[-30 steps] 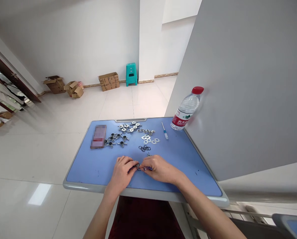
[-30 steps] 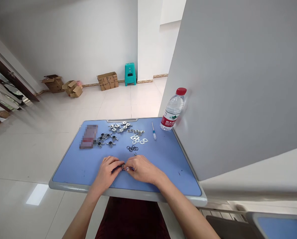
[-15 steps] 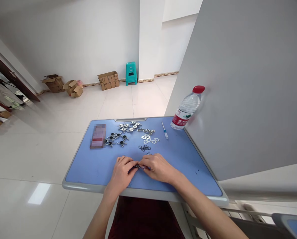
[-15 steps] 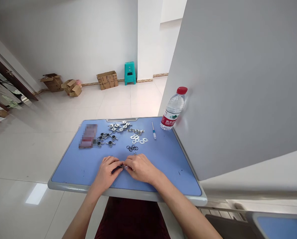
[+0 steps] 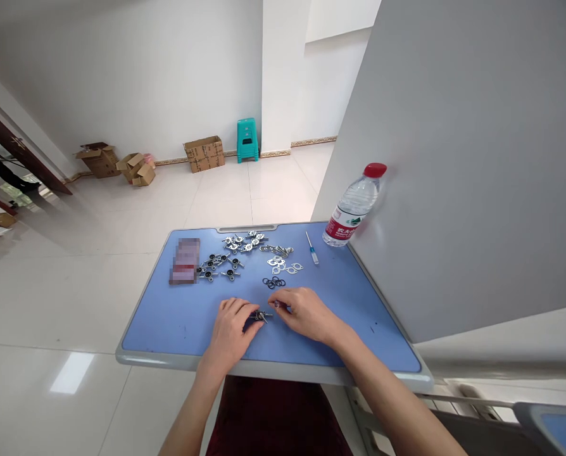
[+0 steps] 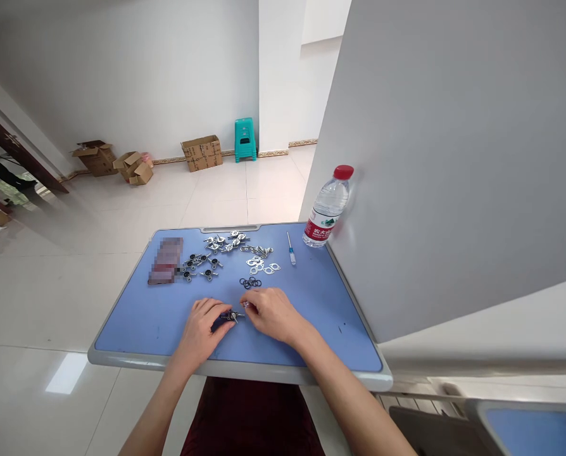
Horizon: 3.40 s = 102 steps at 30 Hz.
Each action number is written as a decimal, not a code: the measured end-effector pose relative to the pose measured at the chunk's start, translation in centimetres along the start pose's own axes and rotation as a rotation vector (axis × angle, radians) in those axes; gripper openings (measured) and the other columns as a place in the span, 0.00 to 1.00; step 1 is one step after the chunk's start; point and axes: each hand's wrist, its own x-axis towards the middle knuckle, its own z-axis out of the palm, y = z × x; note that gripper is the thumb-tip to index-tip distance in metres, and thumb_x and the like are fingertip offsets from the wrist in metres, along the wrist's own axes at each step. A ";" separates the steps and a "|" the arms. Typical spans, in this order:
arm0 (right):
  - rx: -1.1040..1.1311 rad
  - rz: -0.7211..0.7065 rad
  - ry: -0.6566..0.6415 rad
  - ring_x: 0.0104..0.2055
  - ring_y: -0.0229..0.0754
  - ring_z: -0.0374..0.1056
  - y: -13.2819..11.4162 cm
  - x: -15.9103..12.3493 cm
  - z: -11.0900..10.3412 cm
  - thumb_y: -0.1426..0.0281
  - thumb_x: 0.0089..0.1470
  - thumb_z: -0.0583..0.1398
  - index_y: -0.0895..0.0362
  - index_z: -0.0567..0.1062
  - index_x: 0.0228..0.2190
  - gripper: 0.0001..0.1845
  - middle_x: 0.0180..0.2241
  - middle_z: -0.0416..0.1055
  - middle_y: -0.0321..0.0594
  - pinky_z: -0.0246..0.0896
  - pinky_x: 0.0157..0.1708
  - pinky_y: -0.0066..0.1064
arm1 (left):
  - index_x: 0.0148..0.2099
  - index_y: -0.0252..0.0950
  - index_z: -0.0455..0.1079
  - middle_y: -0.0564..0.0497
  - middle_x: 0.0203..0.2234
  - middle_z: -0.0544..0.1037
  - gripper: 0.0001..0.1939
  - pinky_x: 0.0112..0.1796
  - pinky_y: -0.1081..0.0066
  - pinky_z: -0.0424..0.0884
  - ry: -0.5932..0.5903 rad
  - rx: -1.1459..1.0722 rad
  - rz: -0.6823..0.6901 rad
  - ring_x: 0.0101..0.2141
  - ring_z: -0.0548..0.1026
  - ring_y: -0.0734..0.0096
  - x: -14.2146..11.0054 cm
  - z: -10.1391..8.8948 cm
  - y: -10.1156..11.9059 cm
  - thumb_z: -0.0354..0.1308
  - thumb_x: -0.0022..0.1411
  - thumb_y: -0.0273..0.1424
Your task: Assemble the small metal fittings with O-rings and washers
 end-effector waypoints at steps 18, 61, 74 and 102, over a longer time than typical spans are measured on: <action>-0.008 -0.027 -0.121 0.29 0.40 0.69 -0.2 -0.1 0.1 0.75 0.58 0.56 0.55 0.77 0.31 0.10 0.29 0.76 0.38 0.48 0.27 0.29 | 0.41 0.40 0.71 0.50 0.37 0.76 0.04 0.43 0.60 0.67 0.014 0.003 -0.036 0.39 0.73 0.63 0.2 0.1 0.1 0.57 0.63 0.28; -0.055 0.378 0.212 0.35 0.42 0.70 4.4 1.3 -1.7 0.72 0.59 0.55 0.55 0.78 0.37 0.11 0.37 0.76 0.41 0.55 0.30 0.29 | 0.41 0.39 0.69 0.49 0.36 0.77 0.05 0.41 0.61 0.69 0.114 -0.025 -0.004 0.38 0.74 0.62 0.2 -0.3 0.0 0.53 0.64 0.27; -0.117 0.447 0.059 0.41 0.45 0.70 6.2 3.1 -1.6 0.72 0.59 0.58 0.53 0.76 0.41 0.10 0.41 0.76 0.41 0.53 0.31 0.29 | 0.39 0.39 0.68 0.49 0.35 0.77 0.05 0.41 0.60 0.70 0.178 -0.029 -0.038 0.39 0.74 0.62 -0.1 0.1 -0.7 0.51 0.65 0.28; -0.017 0.582 -0.017 0.33 0.42 0.65 6.8 1.0 -3.7 0.74 0.54 0.58 0.57 0.74 0.32 0.04 0.32 0.74 0.40 0.46 0.27 0.28 | 0.37 0.39 0.70 0.49 0.33 0.77 0.07 0.40 0.63 0.72 0.247 -0.037 -0.088 0.37 0.75 0.64 -0.1 -0.1 -0.8 0.51 0.65 0.28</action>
